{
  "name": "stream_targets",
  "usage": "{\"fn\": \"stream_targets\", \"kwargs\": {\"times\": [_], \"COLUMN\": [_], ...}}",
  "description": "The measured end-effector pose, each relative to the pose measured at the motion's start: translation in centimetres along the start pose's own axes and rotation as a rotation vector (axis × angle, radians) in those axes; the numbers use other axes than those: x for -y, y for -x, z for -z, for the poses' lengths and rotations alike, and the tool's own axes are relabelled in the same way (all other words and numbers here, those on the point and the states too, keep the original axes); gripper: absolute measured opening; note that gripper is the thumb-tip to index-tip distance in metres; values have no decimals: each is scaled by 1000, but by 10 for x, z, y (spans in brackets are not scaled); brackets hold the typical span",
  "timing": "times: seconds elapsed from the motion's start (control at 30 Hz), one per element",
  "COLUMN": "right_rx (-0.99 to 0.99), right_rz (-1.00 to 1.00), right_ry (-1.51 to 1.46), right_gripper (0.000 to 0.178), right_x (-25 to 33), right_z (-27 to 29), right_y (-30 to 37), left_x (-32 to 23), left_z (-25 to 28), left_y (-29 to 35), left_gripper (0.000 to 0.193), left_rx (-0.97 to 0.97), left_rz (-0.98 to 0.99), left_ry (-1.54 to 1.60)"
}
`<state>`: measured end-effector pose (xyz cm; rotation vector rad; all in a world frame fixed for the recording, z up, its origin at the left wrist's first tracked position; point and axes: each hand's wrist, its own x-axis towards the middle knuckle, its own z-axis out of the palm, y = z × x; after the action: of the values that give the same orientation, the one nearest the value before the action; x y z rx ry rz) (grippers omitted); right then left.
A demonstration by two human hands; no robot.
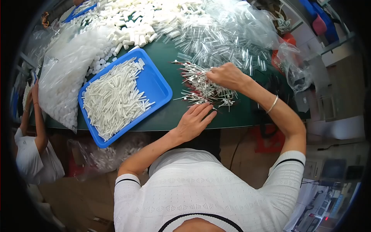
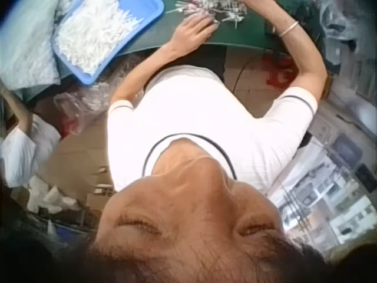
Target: Assemble small plastic components by inserting white sticks into plastic caps at a factory workbench.
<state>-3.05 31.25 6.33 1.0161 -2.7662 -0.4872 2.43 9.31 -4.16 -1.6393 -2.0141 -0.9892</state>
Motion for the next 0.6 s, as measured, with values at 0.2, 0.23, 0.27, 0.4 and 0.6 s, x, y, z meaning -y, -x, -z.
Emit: {"fn": "stream_targets", "kwargs": {"times": [0.2,0.23,0.27,0.4,0.6], "right_rx": [302,281,298,-168,-185], "right_rz": [97,68,35,-207,-567], "right_ry": [-176,-279,-367,-665,-709], "right_gripper": [28,31,30,18,9], "right_x": [47,48,47,18,29], "right_z": [7,12,26,60,27], "right_y": [-82,-85,-88,-53,88], "left_x": [8,8,7,5,40], "left_z": [-2,-3,-2,3,-8], "left_y": [-8,-9,-9,-15,-35], "left_gripper": [36,37,37,60,73], "left_rx": [101,139,143,213,182], "left_rz": [-166,-165,-171,-129,111], "left_ry": [-72,-89,-81,-198,-209]}}
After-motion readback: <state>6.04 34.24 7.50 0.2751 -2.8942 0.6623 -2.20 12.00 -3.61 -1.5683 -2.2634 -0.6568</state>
